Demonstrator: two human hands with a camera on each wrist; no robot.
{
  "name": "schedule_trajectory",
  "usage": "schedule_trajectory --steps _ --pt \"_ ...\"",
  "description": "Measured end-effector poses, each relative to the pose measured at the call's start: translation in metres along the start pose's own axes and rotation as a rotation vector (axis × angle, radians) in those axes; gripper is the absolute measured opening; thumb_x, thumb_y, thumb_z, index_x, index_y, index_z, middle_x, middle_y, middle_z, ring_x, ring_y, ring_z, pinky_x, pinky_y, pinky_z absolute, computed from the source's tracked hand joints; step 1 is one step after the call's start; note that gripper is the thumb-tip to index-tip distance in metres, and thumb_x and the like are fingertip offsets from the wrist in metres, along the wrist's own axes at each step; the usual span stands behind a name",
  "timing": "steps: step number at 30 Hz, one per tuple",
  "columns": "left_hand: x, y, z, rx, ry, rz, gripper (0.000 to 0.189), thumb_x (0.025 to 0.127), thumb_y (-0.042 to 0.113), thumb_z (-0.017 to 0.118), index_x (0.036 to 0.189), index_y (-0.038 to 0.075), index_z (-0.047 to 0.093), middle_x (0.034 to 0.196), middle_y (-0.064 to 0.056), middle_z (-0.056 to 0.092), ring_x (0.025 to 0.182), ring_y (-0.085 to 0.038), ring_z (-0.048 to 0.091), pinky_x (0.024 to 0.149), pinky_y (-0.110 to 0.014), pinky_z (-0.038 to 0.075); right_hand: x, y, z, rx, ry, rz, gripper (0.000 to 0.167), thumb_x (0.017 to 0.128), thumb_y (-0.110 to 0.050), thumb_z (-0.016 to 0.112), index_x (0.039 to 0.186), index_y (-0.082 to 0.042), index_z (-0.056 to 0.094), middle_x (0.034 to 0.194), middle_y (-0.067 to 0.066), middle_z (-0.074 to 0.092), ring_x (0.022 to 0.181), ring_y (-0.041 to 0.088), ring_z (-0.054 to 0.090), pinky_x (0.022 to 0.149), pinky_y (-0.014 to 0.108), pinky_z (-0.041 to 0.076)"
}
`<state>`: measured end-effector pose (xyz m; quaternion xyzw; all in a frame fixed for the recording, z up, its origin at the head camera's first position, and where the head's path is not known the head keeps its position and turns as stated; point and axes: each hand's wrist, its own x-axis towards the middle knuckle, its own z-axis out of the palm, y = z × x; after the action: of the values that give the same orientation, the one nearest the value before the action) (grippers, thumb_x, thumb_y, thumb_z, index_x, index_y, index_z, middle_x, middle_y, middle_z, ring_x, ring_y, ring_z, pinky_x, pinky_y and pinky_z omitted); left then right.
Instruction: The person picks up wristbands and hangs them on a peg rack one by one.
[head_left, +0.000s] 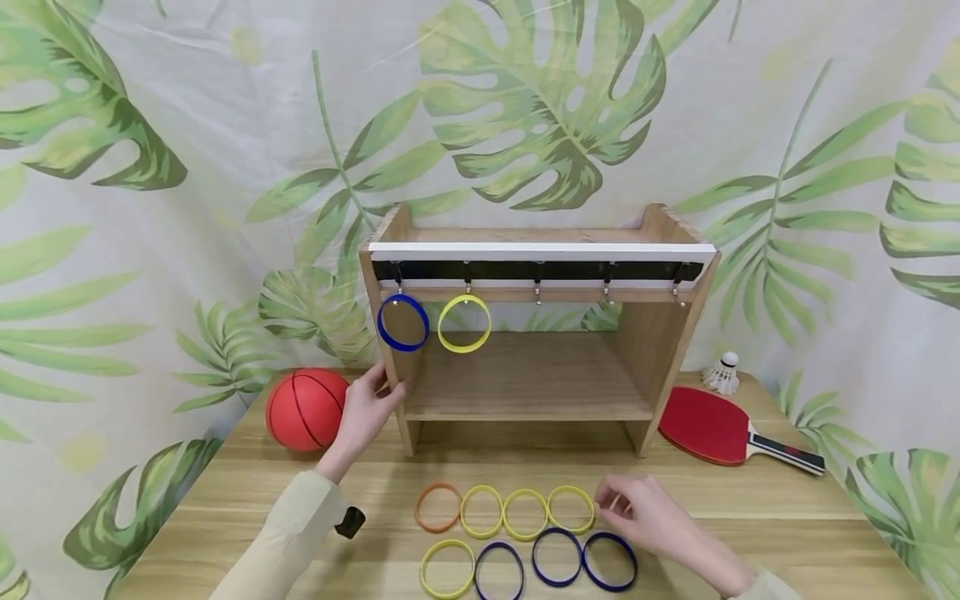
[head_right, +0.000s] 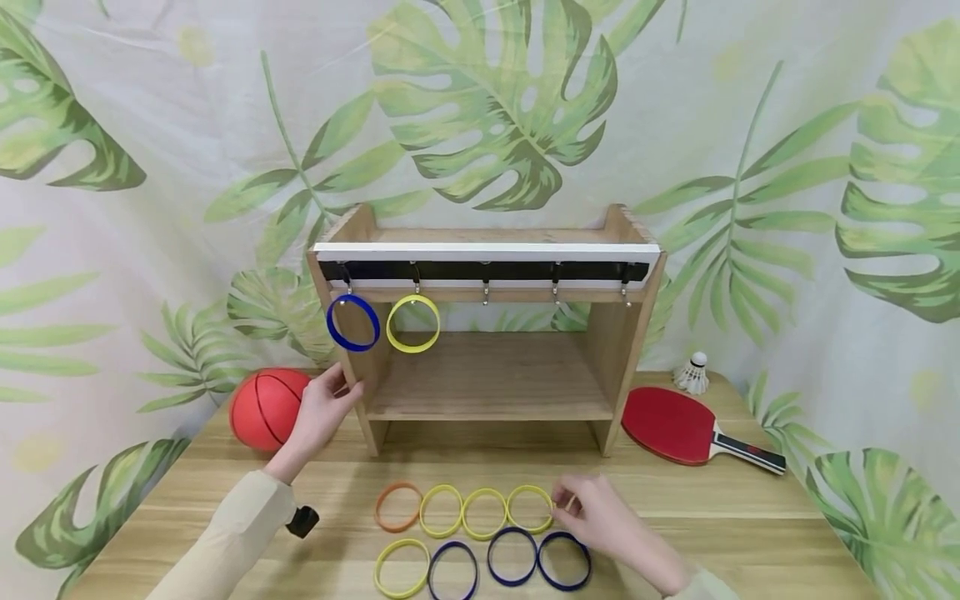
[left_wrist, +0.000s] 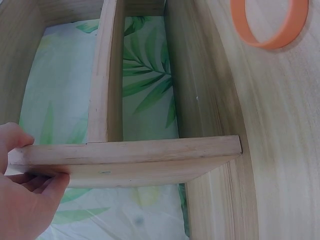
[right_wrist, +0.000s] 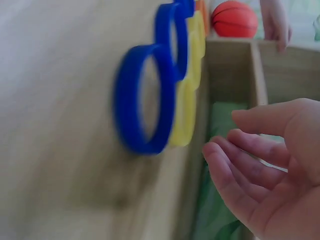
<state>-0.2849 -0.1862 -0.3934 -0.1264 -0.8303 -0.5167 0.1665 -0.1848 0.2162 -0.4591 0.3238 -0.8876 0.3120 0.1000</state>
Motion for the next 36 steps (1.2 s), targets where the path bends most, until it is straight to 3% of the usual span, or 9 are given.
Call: schedule_trajectory --steps 3,10,19,28,36 --pt "0.000 -0.002 0.000 0.005 0.001 0.002 0.035 0.092 0.000 0.058 0.127 -0.005 0.061 0.122 -0.027 0.067 0.119 -0.037 0.064 0.094 -0.044 0.058 -0.010 0.012 0.002 0.020 -0.026 0.011 0.011 0.079 -0.002 0.074 0.081 -0.009 0.066 0.073 -0.005 0.067 0.068 -0.008 0.056 0.054 0.015 0.052" --pt "0.008 -0.028 0.004 0.022 0.011 -0.007 0.036 0.093 0.004 0.059 0.128 0.004 0.063 0.123 -0.020 0.069 0.119 -0.030 0.064 0.094 -0.037 0.059 -0.019 0.024 0.003 0.061 -0.153 0.104 0.009 0.084 -0.009 0.075 0.081 -0.012 0.067 0.072 -0.007 0.067 0.067 -0.009 0.052 0.054 0.015 0.049" --pt "0.009 -0.029 0.004 0.012 0.015 -0.009 0.035 0.092 0.004 0.061 0.127 0.006 0.064 0.122 -0.019 0.070 0.118 -0.029 0.065 0.094 -0.040 0.059 -0.020 0.025 0.004 0.095 -0.267 0.184 0.008 0.085 -0.012 0.075 0.080 -0.012 0.068 0.072 -0.009 0.065 0.065 -0.010 0.048 0.054 0.013 0.046" --pt "0.008 -0.029 0.005 0.001 0.018 -0.007 0.033 0.092 0.005 0.061 0.125 0.005 0.065 0.120 -0.020 0.070 0.117 -0.029 0.065 0.092 -0.031 0.059 -0.020 0.025 0.005 0.077 -0.284 0.178 0.008 0.085 -0.010 0.074 0.081 -0.013 0.069 0.074 -0.009 0.066 0.068 -0.010 0.048 0.056 0.013 0.046" --pt "0.007 -0.029 0.004 -0.008 0.014 -0.024 0.037 0.092 0.004 0.061 0.129 0.006 0.063 0.124 -0.020 0.069 0.119 -0.030 0.064 0.094 -0.038 0.059 -0.019 0.023 0.001 0.088 -0.240 0.141 0.007 0.088 -0.010 0.071 0.083 -0.014 0.069 0.078 -0.008 0.070 0.071 -0.011 0.051 0.059 0.014 0.049"
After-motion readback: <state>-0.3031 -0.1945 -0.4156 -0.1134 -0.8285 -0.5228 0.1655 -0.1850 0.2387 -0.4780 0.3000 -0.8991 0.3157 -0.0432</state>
